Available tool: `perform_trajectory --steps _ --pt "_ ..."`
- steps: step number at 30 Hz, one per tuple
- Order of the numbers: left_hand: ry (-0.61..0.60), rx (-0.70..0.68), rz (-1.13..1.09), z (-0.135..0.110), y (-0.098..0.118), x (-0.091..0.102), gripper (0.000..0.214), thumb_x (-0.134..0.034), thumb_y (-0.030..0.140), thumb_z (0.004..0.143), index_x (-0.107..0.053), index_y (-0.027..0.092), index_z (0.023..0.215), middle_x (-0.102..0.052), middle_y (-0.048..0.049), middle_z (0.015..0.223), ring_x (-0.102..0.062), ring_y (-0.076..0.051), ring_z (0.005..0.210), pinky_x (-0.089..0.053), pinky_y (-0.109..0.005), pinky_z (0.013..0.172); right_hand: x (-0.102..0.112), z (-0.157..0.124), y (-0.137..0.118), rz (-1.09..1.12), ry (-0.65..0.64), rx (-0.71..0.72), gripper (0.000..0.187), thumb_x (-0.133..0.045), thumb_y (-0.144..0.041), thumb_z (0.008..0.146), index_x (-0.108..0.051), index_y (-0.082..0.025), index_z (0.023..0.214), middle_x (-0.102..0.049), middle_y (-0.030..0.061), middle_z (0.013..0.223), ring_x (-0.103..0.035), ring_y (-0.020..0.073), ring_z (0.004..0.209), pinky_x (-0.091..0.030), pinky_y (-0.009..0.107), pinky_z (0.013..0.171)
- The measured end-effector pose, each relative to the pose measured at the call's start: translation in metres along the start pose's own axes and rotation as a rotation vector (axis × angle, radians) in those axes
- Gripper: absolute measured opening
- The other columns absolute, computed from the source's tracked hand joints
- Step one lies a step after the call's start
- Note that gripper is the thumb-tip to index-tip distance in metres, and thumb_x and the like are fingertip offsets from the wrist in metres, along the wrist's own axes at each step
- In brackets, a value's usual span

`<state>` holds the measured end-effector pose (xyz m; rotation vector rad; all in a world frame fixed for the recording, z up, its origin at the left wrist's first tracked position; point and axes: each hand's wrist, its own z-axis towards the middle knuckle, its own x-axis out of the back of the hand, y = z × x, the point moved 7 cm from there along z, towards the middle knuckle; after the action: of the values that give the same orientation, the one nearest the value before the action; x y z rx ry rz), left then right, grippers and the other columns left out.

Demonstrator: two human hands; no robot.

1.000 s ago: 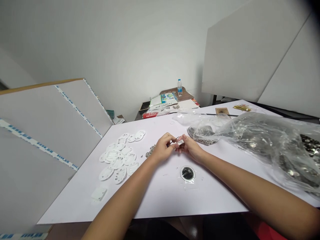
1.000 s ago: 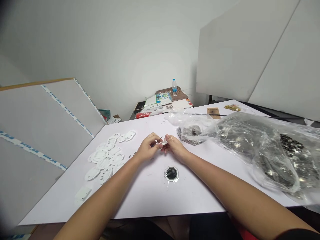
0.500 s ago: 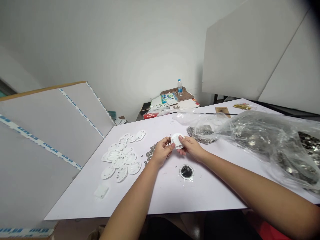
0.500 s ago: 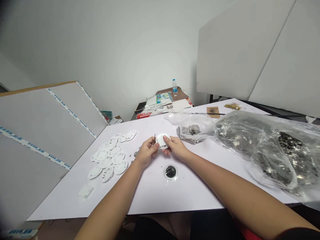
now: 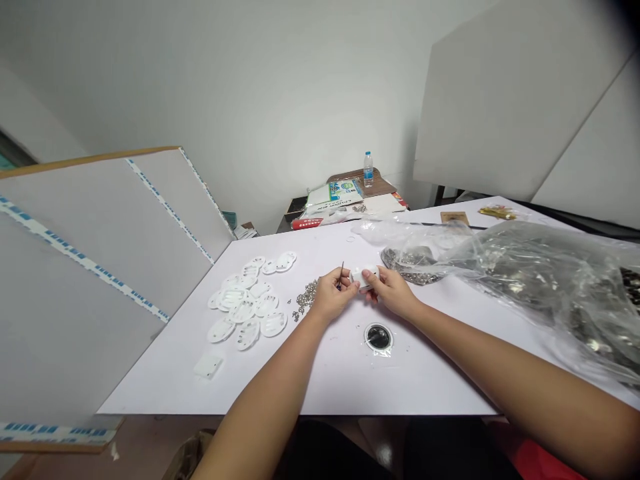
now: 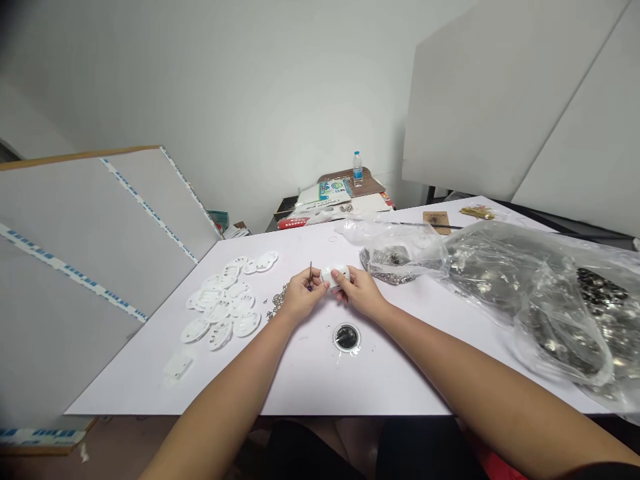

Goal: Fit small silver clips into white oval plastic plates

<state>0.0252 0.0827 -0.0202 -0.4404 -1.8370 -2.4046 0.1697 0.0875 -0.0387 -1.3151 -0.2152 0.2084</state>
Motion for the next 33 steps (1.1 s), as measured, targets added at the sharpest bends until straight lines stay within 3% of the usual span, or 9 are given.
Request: perform_trajectory --steps 7,10,13,15,17,20,25,33 --pt "-0.076 -0.121 0.322 0.0 0.017 0.001 0.025 -0.066 0.041 0.079 -0.064 0.018 0.089 -0.06 0.0008 0.075 -0.043 -0.007 0.06 -0.036 -0.021 0.06 -0.004 0.004 0.005 0.177 -0.062 -0.057 0.044 -0.049 -0.064 0.089 -0.052 -0.02 0.091 -0.065 0.0032 0.074 -0.062 0.0174 0.054 -0.048 0.029 0.046" --pt "-0.041 -0.104 0.425 0.008 0.016 0.025 0.024 -0.063 0.034 0.081 -0.068 0.021 0.1 -0.066 -0.0036 0.1 -0.055 -0.012 0.077 -0.042 -0.024 0.072 0.007 0.007 0.004 0.036 0.009 -0.004 0.038 -0.051 -0.059 0.09 -0.053 -0.02 0.092 -0.065 0.0023 0.072 -0.063 0.018 0.06 -0.05 0.031 0.056" --pt "0.16 0.047 0.693 0.013 0.007 0.071 0.02 -0.055 0.027 0.084 -0.069 0.024 0.098 -0.066 -0.0041 0.103 -0.059 -0.016 0.091 -0.043 -0.027 0.08 0.016 0.007 0.002 -0.193 0.038 0.054 0.032 -0.054 -0.053 0.09 -0.054 -0.021 0.097 -0.066 0.0022 0.08 -0.063 0.0186 0.069 -0.051 0.034 0.066" --pt "0.182 0.241 0.858 0.013 -0.006 0.093 0.017 -0.058 0.032 0.082 -0.069 0.026 0.093 -0.067 -0.004 0.104 -0.06 -0.018 0.09 -0.042 -0.029 0.075 0.018 0.007 0.001 -0.285 0.034 0.09 0.03 -0.058 -0.049 0.088 -0.055 -0.021 0.099 -0.066 0.0049 0.096 -0.064 0.0194 0.078 -0.052 0.034 0.07" --pt "0.149 0.379 0.926 0.01 -0.017 0.103 0.021 -0.063 0.04 0.078 -0.068 0.027 0.093 -0.068 -0.0035 0.105 -0.06 -0.019 0.088 -0.041 -0.029 0.07 0.018 0.007 -0.002 -0.342 0.032 0.136 0.029 -0.062 -0.044 0.085 -0.056 -0.021 0.101 -0.063 0.0069 0.107 -0.063 0.0212 0.09 -0.052 0.035 0.076" --pt "0.092 0.459 0.969 0.008 -0.024 0.101 0.025 -0.067 0.044 0.073 -0.065 0.028 0.091 -0.069 -0.0016 0.105 -0.061 -0.019 0.087 -0.04 -0.028 0.066 0.015 0.007 -0.004 -0.408 0.005 0.183 0.03 -0.064 -0.038 0.081 -0.056 -0.021 0.104 -0.062 0.0071 0.11 -0.061 0.0227 0.1 -0.051 0.037 0.086" --pt "0.087 0.508 0.99 0.006 -0.028 0.096 0.009 -0.06 0.034 0.077 -0.065 0.028 0.082 -0.071 0.0007 0.091 -0.06 -0.017 0.076 -0.039 -0.027 0.065 0.012 0.006 -0.004 -0.443 -0.009 0.196 0.03 -0.065 -0.036 0.08 -0.056 -0.02 0.104 -0.063 0.0078 0.11 -0.061 0.0229 0.098 -0.051 0.038 0.085" --pt "0.185 0.423 0.884 0.009 -0.028 0.102 0.01 -0.063 0.033 0.076 -0.07 0.026 0.078 -0.07 -0.0044 0.082 -0.057 -0.018 0.072 -0.039 -0.028 0.066 0.013 0.006 -0.006 -0.437 -0.008 0.203 0.03 -0.065 -0.038 0.081 -0.057 -0.02 0.103 -0.063 0.0085 0.109 -0.061 0.0242 0.098 -0.051 0.04 0.083"
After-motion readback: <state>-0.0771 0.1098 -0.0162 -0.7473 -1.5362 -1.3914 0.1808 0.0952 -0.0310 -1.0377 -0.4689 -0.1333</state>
